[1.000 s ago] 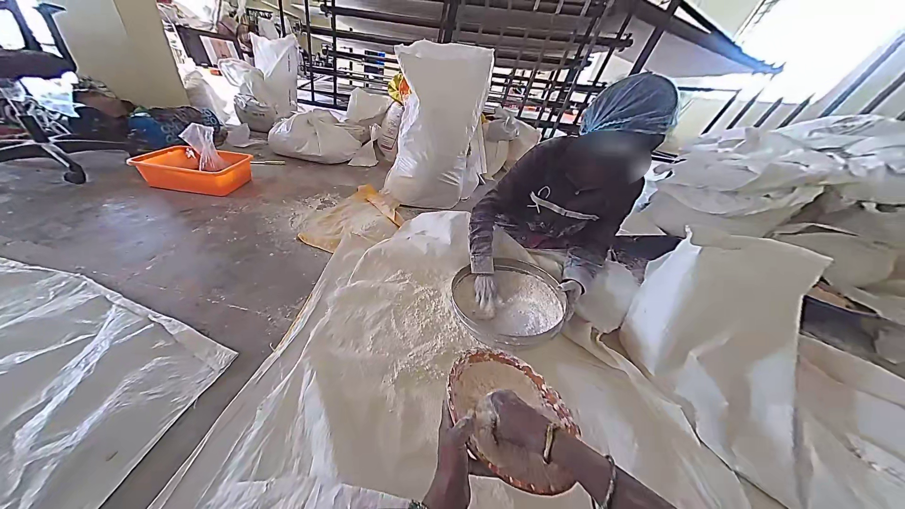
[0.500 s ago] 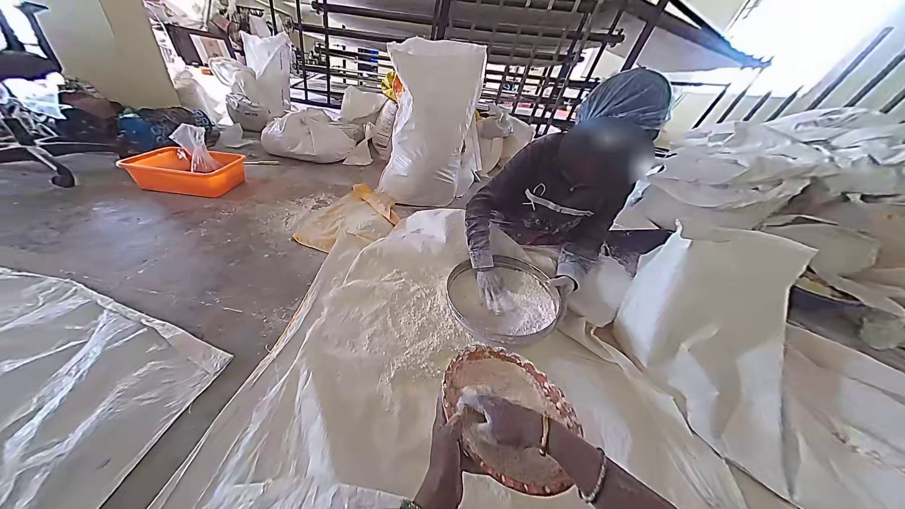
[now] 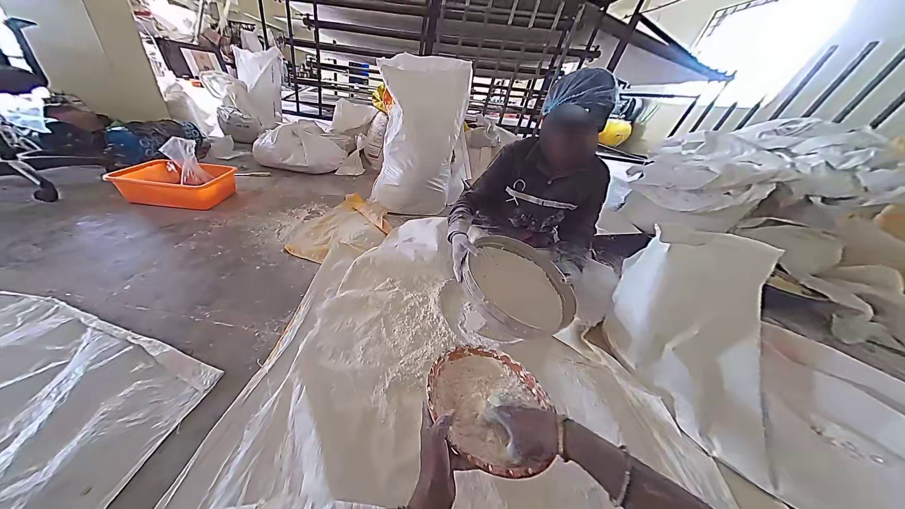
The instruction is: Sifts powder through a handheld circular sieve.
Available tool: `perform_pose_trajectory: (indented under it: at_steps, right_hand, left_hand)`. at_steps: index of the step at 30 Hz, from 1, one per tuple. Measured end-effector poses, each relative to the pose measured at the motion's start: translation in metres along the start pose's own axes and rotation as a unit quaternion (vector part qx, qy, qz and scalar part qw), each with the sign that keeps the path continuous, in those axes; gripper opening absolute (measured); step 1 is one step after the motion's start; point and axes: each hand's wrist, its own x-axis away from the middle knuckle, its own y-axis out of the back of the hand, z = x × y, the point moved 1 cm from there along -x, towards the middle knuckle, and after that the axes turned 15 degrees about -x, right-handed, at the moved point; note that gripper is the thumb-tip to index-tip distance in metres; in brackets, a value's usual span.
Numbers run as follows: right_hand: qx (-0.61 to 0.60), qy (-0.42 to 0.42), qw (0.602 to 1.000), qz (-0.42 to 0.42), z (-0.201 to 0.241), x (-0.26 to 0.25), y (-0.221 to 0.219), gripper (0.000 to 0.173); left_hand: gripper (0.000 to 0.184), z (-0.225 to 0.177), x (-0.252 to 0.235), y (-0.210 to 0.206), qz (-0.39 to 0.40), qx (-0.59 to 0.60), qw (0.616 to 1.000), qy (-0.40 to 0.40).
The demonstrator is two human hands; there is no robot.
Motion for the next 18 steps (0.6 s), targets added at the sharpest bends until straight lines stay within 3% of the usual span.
perform_pose_trajectory:
  at_steps: [6,11,15,18]
  right_hand:
    - [-0.045,-0.025,0.994,-0.095,0.021,-0.027,-0.005,0.04]
    - [-0.103,-0.009,0.965,-0.241,-0.004,-0.017,0.024,0.046]
    - [-0.175,0.03,0.965,-0.191,-0.017,-0.037,0.008,0.071]
    - [-0.113,0.005,0.986,-0.12,0.004,-0.04,-0.019,0.06]
  left_hand:
    - [0.064,0.003,0.002,0.0,0.013,-0.022,1.0,0.012]
    - [0.067,-0.002,0.002,-0.004,0.018,-0.024,0.999,-0.01]
    - [0.074,-0.003,0.0,-0.004,0.026,-0.025,0.999,-0.02]
    - [0.073,-0.001,0.002,0.002,0.027,-0.049,0.998,-0.038]
